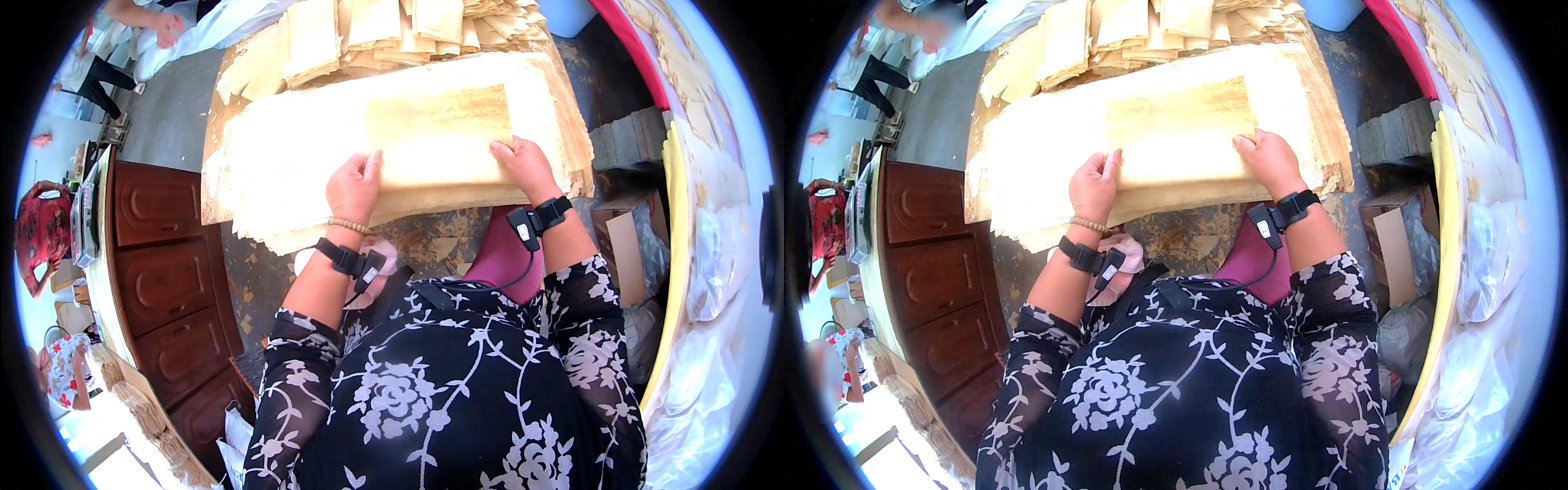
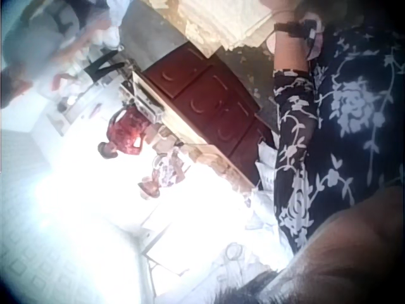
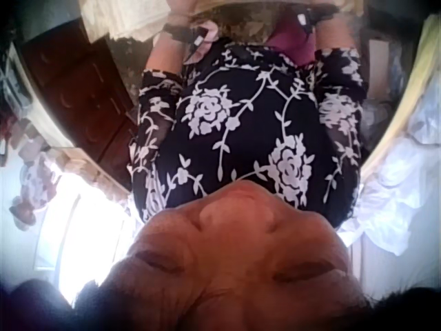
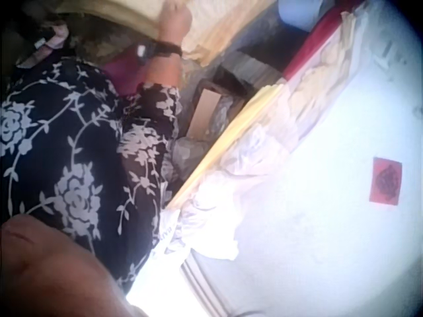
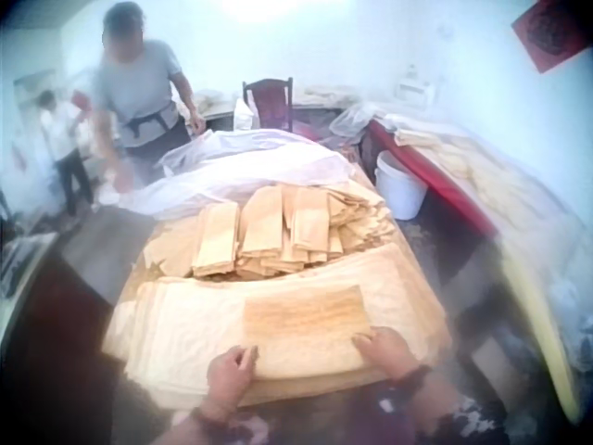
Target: The person folds large rectangular sheets of yellow paper by hand on a wooden table, one at a time, and adds each folded sheet to a stack.
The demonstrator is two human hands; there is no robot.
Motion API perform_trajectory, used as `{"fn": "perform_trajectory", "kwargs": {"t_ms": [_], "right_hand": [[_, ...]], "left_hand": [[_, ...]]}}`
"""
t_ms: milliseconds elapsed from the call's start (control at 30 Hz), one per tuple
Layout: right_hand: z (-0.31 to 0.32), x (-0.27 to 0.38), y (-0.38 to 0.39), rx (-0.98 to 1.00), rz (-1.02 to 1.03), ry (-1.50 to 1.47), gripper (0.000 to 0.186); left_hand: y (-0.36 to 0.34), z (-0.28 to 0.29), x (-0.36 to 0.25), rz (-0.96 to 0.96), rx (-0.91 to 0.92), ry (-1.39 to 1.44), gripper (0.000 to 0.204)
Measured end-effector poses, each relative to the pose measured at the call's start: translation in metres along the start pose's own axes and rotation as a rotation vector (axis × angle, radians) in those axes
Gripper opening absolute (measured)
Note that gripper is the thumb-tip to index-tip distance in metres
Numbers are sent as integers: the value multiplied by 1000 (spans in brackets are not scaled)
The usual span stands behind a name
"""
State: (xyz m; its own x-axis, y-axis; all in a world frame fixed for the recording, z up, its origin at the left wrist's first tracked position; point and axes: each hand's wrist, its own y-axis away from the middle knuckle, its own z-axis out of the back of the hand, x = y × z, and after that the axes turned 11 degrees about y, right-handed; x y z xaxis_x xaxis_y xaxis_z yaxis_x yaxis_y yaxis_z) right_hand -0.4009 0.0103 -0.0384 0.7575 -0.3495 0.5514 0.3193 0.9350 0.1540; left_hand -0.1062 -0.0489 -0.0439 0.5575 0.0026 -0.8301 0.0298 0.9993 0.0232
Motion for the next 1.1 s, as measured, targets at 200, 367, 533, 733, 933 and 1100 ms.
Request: {"fn": "perform_trajectory", "kwargs": {"t_ms": [200,367,533,733,933,1100], "right_hand": [[-2,-3,-5,-4,6,-69,39],[-5,-1,-11,-28,1,83,41],[3,17,-12,-9,5,218,43],[9,39,20,-548,226,541,63],[7,11,26,-94,656,462,62],[32,-4,18,-235,759,381,39]], "left_hand": [[-14,-10,7,-153,-65,-236,38],[-18,-10,-11,-164,-39,-502,41],[0,-20,-45,-789,-72,-465,72],[1,-39,-29,-797,422,-544,82],[-8,-29,-42,-829,498,-633,70],[-31,20,-41,-740,624,-547,41]]}}
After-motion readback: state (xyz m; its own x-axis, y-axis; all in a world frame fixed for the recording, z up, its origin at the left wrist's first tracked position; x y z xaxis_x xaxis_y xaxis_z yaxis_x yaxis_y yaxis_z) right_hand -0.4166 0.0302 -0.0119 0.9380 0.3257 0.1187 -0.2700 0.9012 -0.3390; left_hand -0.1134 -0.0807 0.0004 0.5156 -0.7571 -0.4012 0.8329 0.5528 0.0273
